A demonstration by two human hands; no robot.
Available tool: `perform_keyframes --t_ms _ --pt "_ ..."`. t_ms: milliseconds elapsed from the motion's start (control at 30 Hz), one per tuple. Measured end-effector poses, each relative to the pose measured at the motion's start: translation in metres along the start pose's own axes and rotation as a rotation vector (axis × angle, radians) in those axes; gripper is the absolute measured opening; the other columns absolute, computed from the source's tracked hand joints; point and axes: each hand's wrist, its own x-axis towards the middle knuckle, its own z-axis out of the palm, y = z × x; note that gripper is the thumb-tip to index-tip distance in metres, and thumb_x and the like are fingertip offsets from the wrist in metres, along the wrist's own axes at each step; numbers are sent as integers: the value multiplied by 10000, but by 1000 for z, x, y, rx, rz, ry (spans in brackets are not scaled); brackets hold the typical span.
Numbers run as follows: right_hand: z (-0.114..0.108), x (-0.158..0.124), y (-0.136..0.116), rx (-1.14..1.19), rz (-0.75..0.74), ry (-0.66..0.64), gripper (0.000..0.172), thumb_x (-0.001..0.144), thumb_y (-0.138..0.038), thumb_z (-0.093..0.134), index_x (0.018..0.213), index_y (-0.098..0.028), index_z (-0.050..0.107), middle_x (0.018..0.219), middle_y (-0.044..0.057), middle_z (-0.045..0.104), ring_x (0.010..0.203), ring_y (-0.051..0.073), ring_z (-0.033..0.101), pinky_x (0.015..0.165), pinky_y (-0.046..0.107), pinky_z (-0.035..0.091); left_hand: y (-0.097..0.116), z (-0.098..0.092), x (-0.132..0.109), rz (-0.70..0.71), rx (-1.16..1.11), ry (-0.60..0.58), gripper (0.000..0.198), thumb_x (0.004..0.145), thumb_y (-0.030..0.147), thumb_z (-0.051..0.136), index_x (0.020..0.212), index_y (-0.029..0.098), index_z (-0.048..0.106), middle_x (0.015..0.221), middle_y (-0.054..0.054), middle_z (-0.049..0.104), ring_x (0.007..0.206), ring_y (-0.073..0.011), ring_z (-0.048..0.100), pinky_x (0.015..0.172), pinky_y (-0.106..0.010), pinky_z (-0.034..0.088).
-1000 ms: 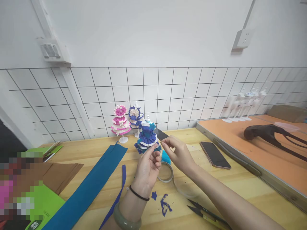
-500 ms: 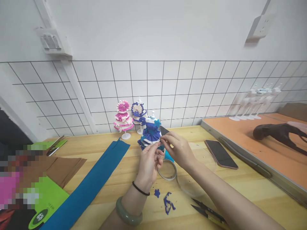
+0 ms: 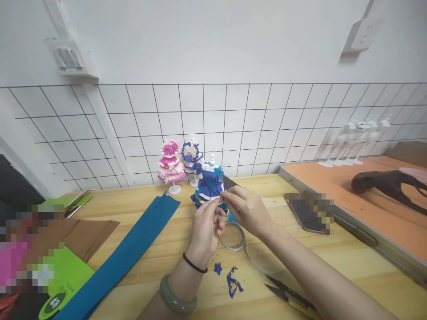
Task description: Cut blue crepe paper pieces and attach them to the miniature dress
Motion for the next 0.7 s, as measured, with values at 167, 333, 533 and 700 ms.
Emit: perform_keyframes --t_ms 167,333,533,700 --pt "-1 -5 3 38 3 16 243 832 -132 410 1020 -176 557 865 82 591 749 170 538 628 292 422 2 0 0 -11 -13 -4 207 683 311 578 796 140 552 523 49 484 331 -20 379 300 -133 159" --pt "0 -5 1 182 87 89 214 827 -145 429 984 -193 567 849 67 588 750 167 556 644 293 445 2 1 0 -27 -20 -6 258 657 326 596 827 134 569 507 52 483 320 -23 378 299 -140 148" --pt "-1 -2 -1 216 153 89 147 828 -158 445 921 -181 558 789 55 586 699 159 554 650 293 440 0 -1 1 -24 -36 -15 262 663 335 591 836 139 580 511 50 493 323 -20 377 298 -136 160" --pt "-1 -3 1 194 116 62 167 832 -150 436 953 -183 548 835 62 591 751 171 548 657 294 425 -1 -3 1 -21 -43 -28 259 682 332 579 852 136 582 525 44 490 336 -19 384 297 -128 168"
